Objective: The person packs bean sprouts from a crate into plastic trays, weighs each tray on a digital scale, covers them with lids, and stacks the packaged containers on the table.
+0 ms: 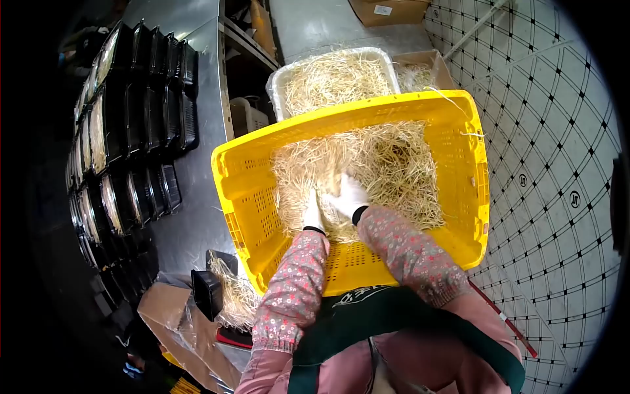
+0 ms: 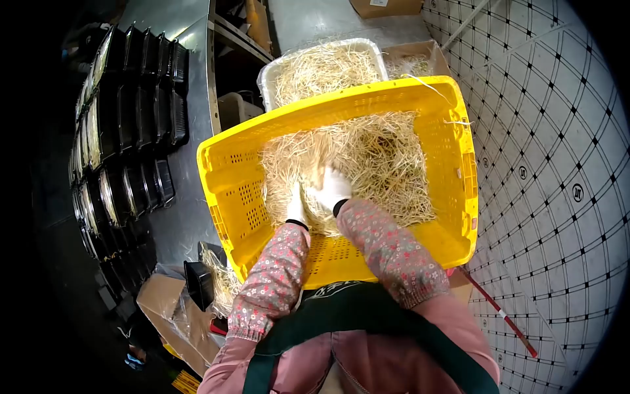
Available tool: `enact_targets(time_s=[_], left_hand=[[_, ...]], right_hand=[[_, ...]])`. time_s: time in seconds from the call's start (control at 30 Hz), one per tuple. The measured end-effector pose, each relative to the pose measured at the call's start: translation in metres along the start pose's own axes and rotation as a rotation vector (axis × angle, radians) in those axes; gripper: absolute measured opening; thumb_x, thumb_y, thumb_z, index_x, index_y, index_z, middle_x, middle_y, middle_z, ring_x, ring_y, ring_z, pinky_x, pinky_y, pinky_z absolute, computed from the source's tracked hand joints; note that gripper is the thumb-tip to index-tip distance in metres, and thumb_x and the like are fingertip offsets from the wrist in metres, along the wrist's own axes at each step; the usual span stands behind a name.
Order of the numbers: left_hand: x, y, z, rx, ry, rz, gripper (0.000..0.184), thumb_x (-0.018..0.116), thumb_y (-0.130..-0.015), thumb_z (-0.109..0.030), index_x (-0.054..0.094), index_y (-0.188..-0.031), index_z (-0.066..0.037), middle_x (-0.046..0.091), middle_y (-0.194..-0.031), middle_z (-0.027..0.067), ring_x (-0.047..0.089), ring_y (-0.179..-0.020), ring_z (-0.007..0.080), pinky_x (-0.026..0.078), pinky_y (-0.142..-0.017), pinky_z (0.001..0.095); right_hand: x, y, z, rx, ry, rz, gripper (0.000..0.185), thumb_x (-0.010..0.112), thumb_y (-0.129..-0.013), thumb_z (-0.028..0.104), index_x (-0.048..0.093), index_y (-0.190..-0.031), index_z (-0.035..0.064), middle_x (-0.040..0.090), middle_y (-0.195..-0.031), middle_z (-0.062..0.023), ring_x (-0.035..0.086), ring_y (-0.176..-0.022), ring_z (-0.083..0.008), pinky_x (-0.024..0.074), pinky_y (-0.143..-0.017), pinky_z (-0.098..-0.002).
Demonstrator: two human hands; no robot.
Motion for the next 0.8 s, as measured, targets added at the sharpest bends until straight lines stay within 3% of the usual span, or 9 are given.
enact_targets(time_s=[0.07, 0.23, 0.3, 0.33, 0.37, 0.43, 0.5, 0.73, 0.8], left_hand=[[0.029, 0.023, -0.01, 0.015, 0.238, 0.28, 0.058, 0.067, -0.093, -0.042, 0.059, -0.129, 0.004, 0.06, -0.129, 0.0108, 0.055, -0.116, 0.0184, 0.044, -0.099, 0.0338], [0.03, 0.112, -0.088, 0.136, 0.35, 0.598, 0.049, 0.057, -0.1, -0.024, 0.047, -0.14, 0.002, 0.054, -0.139, 0.0103, 0.055, -0.124, 0.0196, 0.043, -0.106, 0.0349], [0.033, 0.057, -0.049, -0.113, 0.406, 0.562, 0.047, 0.06, -0.097, -0.021, 0.05, -0.138, 0.002, 0.058, -0.134, 0.0109, 0.054, -0.124, 0.0179, 0.042, -0.107, 0.0353], [0.033, 0.04, -0.051, 0.07, 0.11, 0.559, 0.041, 0.064, -0.093, -0.016, 0.058, -0.13, 0.002, 0.061, -0.131, 0.0104, 0.056, -0.12, 0.0157, 0.045, -0.102, 0.0339], [0.044, 0.082, -0.095, 0.247, 0.125, 0.628, 0.036, 0.067, -0.089, -0.012, 0.065, -0.121, 0.003, 0.066, -0.123, 0.0095, 0.061, -0.11, 0.0144, 0.048, -0.096, 0.0329], [0.024, 0.047, -0.08, 0.21, -0.021, 0.538, 0.031, 0.07, -0.086, -0.01, 0.069, -0.114, 0.004, 0.069, -0.115, 0.0082, 0.065, -0.1, 0.0145, 0.05, -0.09, 0.032], [0.015, 0.044, -0.093, 0.277, -0.099, 0.463, 0.03, 0.076, -0.082, -0.007, 0.071, -0.11, 0.004, 0.072, -0.106, 0.0067, 0.066, -0.092, 0.0134, 0.051, -0.086, 0.0291], [-0.023, 0.015, -0.098, 0.268, -0.03, 0.344, 0.037, 0.075, -0.08, 0.007, 0.062, -0.115, 0.004, 0.07, -0.101, 0.0077, 0.068, -0.088, 0.0176, 0.056, -0.082, 0.0302], [-0.021, -0.008, -0.087, 0.293, -0.016, 0.297, 0.041, 0.074, -0.084, 0.002, 0.059, -0.122, 0.001, 0.068, -0.108, 0.0096, 0.065, -0.096, 0.0177, 0.055, -0.083, 0.0305]], right_hand=[[0.006, 0.009, 0.007, -0.05, -0.355, 0.11, 0.1, 0.079, -0.073, 0.052, 0.038, -0.142, -0.0071, 0.062, -0.124, -0.0249, 0.062, -0.115, -0.0338, 0.0476, -0.099, -0.0407], [-0.034, 0.025, 0.028, -0.146, -1.084, 0.536, 0.071, 0.081, -0.077, 0.014, 0.046, -0.137, -0.0036, 0.065, -0.12, -0.0109, 0.062, -0.106, -0.0171, 0.0491, -0.096, -0.0326], [-0.021, 0.004, 0.008, -0.176, -0.845, 0.487, 0.069, 0.08, -0.078, 0.013, 0.047, -0.136, -0.003, 0.063, -0.123, -0.0114, 0.062, -0.105, -0.0167, 0.0498, -0.095, -0.0322], [-0.04, -0.003, 0.002, -0.206, -0.644, 0.236, 0.075, 0.083, -0.074, 0.018, 0.047, -0.138, -0.0005, 0.065, -0.117, -0.0112, 0.061, -0.11, -0.0181, 0.0465, -0.1, -0.0342], [-0.07, 0.024, 0.021, -0.137, -1.01, 0.381, 0.071, 0.081, -0.076, 0.014, 0.048, -0.137, -0.0012, 0.067, -0.111, -0.0108, 0.063, -0.103, -0.0173, 0.0495, -0.093, -0.0334], [-0.049, -0.004, -0.025, -0.03, -0.877, 0.495, 0.065, 0.078, -0.078, 0.012, 0.05, -0.135, -0.0011, 0.068, -0.106, -0.0103, 0.064, -0.097, -0.0158, 0.0517, -0.088, -0.0329], [-0.072, -0.025, -0.052, -0.234, -0.935, 0.055, 0.042, 0.076, -0.079, 0.005, 0.061, -0.118, 0.0007, 0.069, -0.103, -0.0057, 0.064, -0.089, -0.0143, 0.0527, -0.081, -0.031], [-0.098, -0.011, -0.056, -0.249, -0.73, -0.064, 0.037, 0.069, -0.082, 0.003, 0.061, -0.118, 0.0003, 0.069, -0.108, -0.0082, 0.062, -0.099, -0.0156, 0.0498, -0.089, -0.0324], [-0.089, -0.009, -0.045, 0.035, -0.65, -0.067, 0.046, 0.071, -0.082, 0.012, 0.056, -0.124, -0.0003, 0.066, -0.115, -0.0115, 0.062, -0.101, -0.0206, 0.0488, -0.092, -0.0337]])
Point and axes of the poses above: each hand's wrist, its own y-axis away from the middle knuckle, its own x-axis out of the palm, z = x × y, the point moved 9 cm from there along -y, towards the middle knuckle
